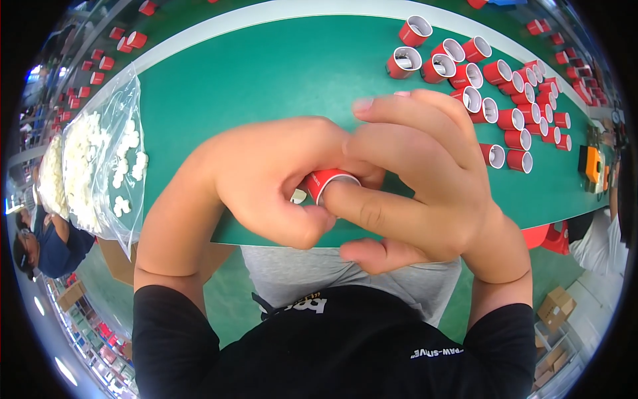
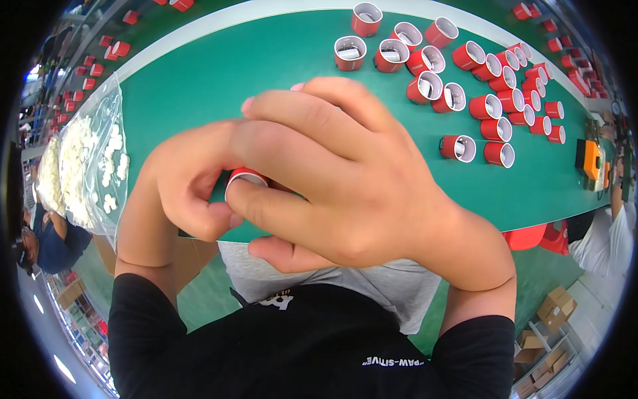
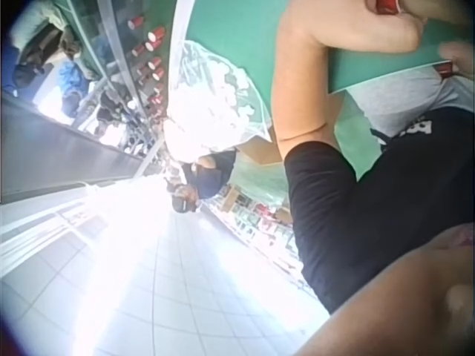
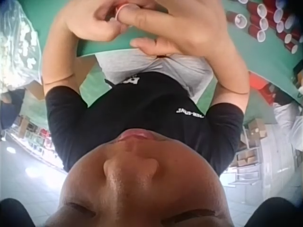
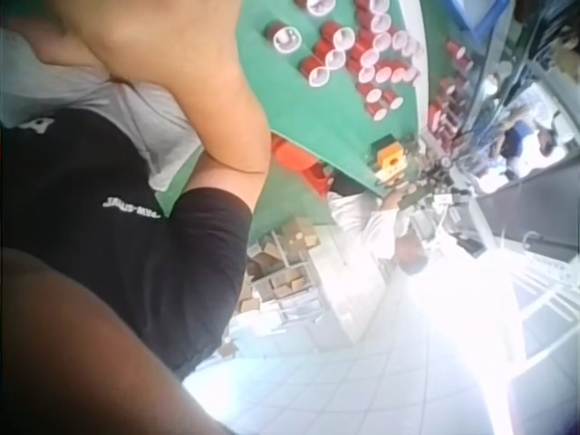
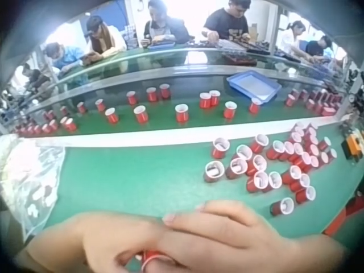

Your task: The person places small white plastic components into red cylindrical cups on an assembly line by hand.

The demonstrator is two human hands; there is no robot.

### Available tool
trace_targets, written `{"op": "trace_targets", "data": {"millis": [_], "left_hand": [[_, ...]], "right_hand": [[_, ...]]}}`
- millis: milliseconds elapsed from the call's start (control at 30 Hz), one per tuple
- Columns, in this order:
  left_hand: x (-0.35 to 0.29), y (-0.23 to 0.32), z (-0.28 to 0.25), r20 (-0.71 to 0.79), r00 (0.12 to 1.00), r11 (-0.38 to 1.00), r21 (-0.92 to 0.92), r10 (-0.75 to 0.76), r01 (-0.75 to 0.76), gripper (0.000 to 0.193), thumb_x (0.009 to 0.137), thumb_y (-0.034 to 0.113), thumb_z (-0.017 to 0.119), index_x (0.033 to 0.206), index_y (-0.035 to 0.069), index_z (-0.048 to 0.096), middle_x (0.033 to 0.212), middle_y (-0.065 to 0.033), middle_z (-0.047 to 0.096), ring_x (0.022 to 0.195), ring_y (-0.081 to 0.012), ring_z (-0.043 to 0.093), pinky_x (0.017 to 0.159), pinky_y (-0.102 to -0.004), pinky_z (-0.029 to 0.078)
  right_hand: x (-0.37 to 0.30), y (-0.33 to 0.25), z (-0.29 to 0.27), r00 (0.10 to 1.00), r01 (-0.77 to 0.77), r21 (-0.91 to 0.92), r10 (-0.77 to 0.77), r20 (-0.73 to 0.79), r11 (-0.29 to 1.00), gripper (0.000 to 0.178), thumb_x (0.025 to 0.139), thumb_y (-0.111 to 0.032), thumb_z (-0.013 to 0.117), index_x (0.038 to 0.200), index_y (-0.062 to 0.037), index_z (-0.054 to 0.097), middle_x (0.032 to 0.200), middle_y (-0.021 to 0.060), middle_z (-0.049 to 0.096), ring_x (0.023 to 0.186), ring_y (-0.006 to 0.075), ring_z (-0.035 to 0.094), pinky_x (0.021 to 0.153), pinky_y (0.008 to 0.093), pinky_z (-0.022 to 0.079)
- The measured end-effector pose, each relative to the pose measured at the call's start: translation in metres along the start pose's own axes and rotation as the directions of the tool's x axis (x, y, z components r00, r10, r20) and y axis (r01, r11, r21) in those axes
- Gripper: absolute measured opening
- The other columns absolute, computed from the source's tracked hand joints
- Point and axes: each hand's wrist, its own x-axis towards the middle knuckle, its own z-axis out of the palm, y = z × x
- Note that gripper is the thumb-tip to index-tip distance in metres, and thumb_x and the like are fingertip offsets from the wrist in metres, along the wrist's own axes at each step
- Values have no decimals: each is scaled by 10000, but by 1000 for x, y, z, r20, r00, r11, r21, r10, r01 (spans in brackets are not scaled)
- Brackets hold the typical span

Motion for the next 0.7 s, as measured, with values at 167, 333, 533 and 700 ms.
{"op": "trace_targets", "data": {"millis": [167,333,533,700], "left_hand": [[3,5,-6,127,974,981,-31,-186,191,335,633,80,628,955,-7,661,737,-51,621,618,-156,551,577,-300,440],[5,-5,2,73,989,992,-5,-125,126,324,625,78,640,940,11,674,716,-51,623,619,-176,565,577,-302,447],[6,-10,-3,88,982,986,25,-168,166,308,618,73,638,918,19,682,729,-57,636,635,-189,583,590,-309,465],[6,-1,-2,61,987,988,-17,-150,151,308,612,64,636,913,14,676,745,-55,644,659,-184,600,600,-302,473]], "right_hand": [[-3,3,-7,995,99,15,-99,17,995,335,905,-451,632,914,-140,755,1038,74,651,1051,316,641,821,450,464],[0,-1,-7,995,-29,132,15,103,991,336,906,-443,628,917,-133,755,1066,67,659,1086,324,643,862,470,455],[-4,0,-9,990,-18,42,12,138,999,340,871,-438,653,929,-119,755,1097,86,655,1117,338,635,884,482,449],[-2,1,-9,992,-57,155,38,120,986,341,860,-435,669,946,-115,749,1098,86,651,1118,349,632,898,498,457]]}}
